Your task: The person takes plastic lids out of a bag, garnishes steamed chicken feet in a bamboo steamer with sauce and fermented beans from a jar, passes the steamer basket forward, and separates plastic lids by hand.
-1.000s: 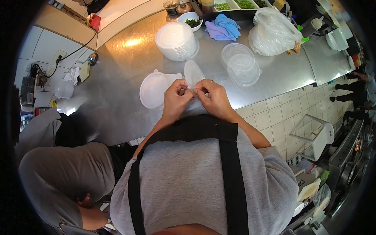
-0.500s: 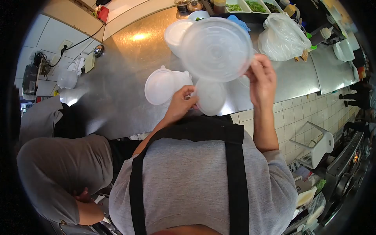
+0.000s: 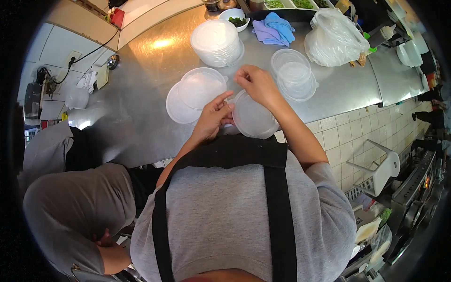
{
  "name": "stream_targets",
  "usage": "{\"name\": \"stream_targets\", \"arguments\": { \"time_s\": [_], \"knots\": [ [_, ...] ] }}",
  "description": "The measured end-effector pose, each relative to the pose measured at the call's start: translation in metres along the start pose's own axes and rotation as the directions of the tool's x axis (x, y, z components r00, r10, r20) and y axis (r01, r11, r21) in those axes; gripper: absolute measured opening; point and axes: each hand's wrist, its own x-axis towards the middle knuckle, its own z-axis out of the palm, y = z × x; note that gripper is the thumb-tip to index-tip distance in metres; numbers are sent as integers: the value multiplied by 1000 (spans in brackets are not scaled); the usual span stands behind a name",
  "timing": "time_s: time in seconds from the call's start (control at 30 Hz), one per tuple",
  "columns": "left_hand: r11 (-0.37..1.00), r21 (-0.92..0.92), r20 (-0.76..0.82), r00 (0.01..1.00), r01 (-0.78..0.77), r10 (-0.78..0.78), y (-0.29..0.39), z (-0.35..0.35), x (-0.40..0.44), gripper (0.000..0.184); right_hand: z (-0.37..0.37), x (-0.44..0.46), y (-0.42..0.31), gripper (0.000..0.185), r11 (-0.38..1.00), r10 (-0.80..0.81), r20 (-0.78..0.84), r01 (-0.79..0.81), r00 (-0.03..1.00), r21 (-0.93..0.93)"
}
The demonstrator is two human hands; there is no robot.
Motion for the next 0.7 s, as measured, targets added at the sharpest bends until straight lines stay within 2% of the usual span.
{"name": "stream_targets", "arguments": {
  "time_s": [0.03,0.13,0.2,0.23,0.27,0.37,0.5,0.6,0.7],
  "knots": [
    [999,25,-8,1000,-25,25,1,1,2,50,-7,-12,0,14,989,-120,-29,117,992,-85],
    [989,101,-34,993,-112,116,2,8,11,47,-20,-45,-11,12,965,-224,-226,184,948,-185],
    [970,153,-64,978,-188,200,2,13,15,45,-21,-59,-6,13,997,-47,-24,49,999,59],
    [971,154,-50,980,-185,194,3,16,15,45,-21,-65,-5,14,984,25,90,-40,996,171],
    [971,156,-35,981,-182,189,4,18,15,46,-17,-69,-7,15,981,62,144,-86,988,172],
    [982,115,-13,989,-148,150,3,22,12,44,1,-70,13,16,887,238,192,-294,952,357],
    [987,122,-1,995,-102,103,-1,16,10,40,4,-63,30,18,699,240,330,-399,913,593],
    [987,130,-21,994,-99,103,-3,14,9,37,6,-60,27,18,722,194,293,-338,936,603],
    [982,117,6,989,-150,150,-1,14,9,38,0,-54,24,18,699,226,373,-416,900,582]
  ]
}}
